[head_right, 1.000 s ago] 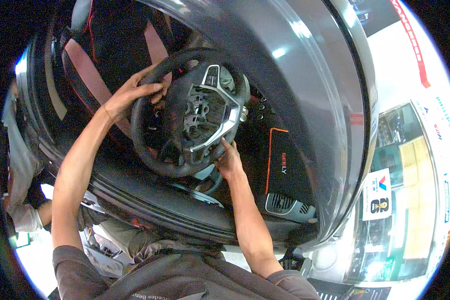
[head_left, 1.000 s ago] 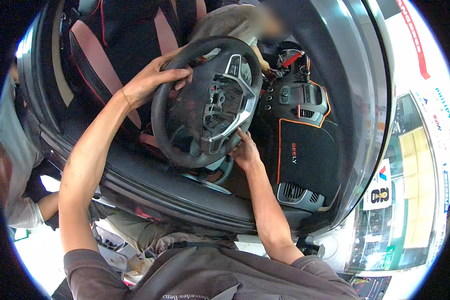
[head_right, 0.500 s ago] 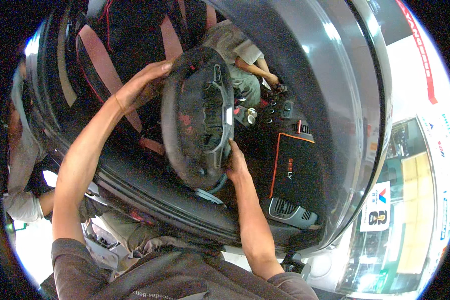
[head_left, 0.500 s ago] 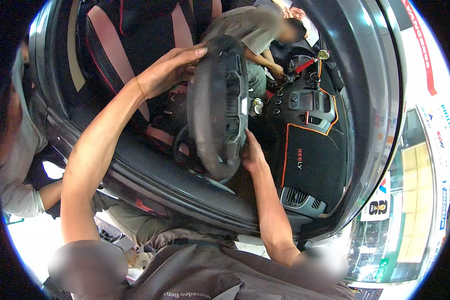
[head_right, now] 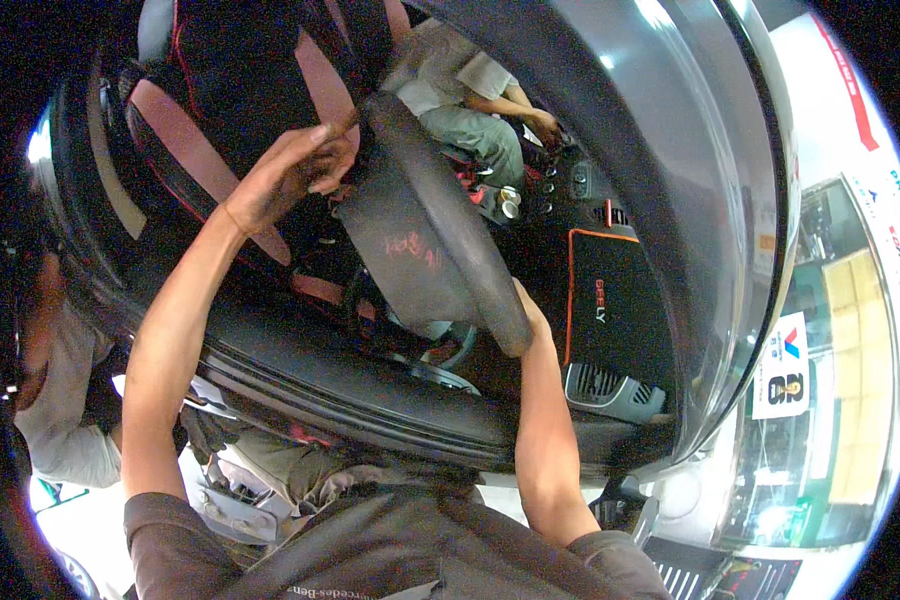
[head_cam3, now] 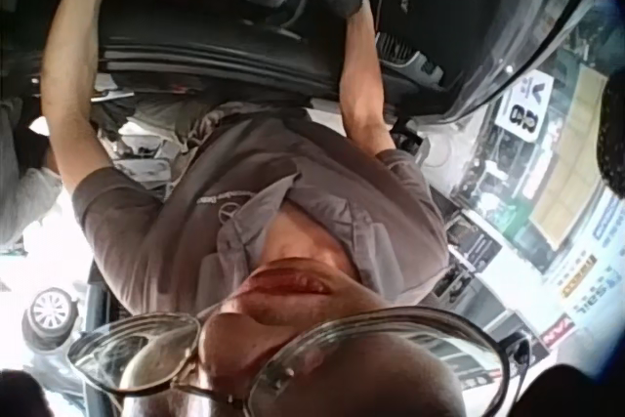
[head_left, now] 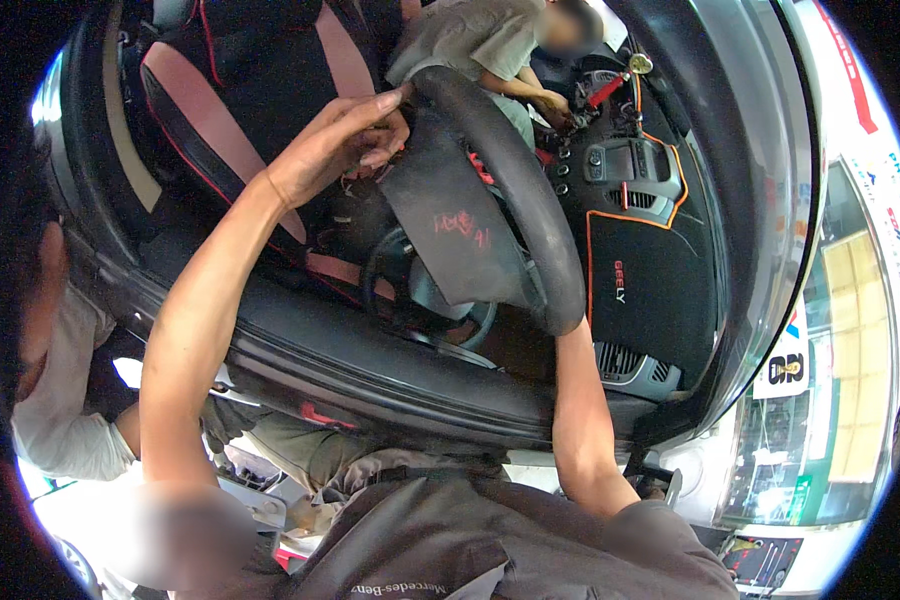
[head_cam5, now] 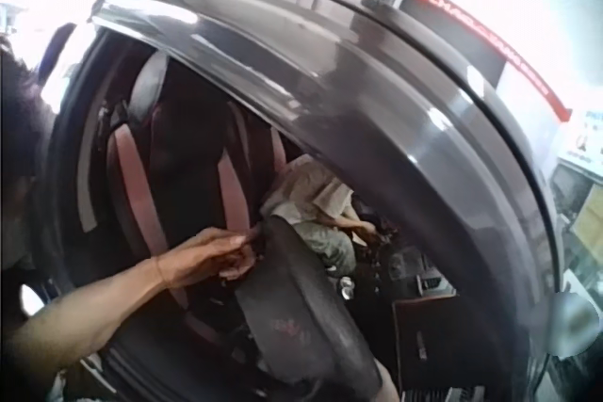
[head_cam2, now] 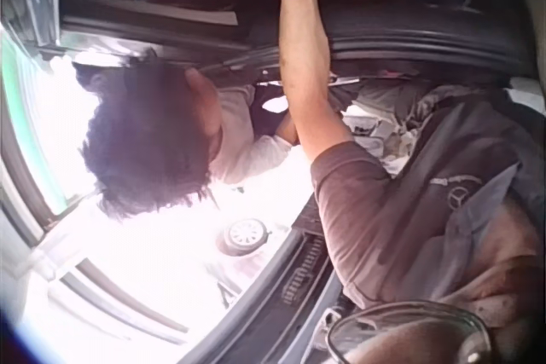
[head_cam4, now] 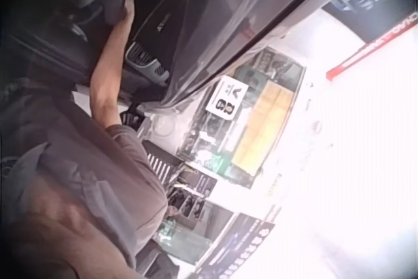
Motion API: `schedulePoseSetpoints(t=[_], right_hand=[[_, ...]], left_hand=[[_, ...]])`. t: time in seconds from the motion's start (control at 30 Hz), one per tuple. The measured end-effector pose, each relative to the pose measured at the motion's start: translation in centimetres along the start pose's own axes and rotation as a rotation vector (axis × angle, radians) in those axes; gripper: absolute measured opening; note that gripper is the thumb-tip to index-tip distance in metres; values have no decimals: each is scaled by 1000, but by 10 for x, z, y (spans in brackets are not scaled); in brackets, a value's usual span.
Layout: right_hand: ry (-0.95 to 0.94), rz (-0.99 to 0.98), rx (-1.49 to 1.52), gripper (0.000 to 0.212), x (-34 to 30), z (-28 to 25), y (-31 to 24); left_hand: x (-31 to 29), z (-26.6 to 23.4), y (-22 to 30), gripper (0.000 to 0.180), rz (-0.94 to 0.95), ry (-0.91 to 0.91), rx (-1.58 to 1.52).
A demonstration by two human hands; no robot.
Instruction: The person removes a car steering wheel by first detaching the airbag module, then unscrewing the central nut, and finally pulling the wheel off the steering column. The removed components are placed on a nearby tool cart.
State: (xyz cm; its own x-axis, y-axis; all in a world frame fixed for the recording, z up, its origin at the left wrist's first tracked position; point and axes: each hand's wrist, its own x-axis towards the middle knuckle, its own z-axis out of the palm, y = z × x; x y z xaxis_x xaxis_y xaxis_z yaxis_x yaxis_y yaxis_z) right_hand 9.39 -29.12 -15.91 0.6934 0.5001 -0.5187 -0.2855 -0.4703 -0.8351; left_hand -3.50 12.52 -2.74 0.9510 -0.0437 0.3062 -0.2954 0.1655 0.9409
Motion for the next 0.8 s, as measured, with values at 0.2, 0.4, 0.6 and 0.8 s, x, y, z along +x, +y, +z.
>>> schedulePoseSetpoints(t=[0.2, 0.4, 0.6, 0.8], right_hand=[[71, -126, 125, 39, -3, 12, -6], [401, -83, -129, 42, 2, 28, -25], [718, -377, -25, 47, -12, 47, -55], [695, -351, 94, 51, -34, 61, -86]], left_hand=[[-1, -5, -5, 59, -28, 9, 6], [2, 9, 5, 60, -180, 205, -133], [4, -14, 0, 56, -373, 277, -374], [-2, -24, -13, 34, -392, 552, -171]])
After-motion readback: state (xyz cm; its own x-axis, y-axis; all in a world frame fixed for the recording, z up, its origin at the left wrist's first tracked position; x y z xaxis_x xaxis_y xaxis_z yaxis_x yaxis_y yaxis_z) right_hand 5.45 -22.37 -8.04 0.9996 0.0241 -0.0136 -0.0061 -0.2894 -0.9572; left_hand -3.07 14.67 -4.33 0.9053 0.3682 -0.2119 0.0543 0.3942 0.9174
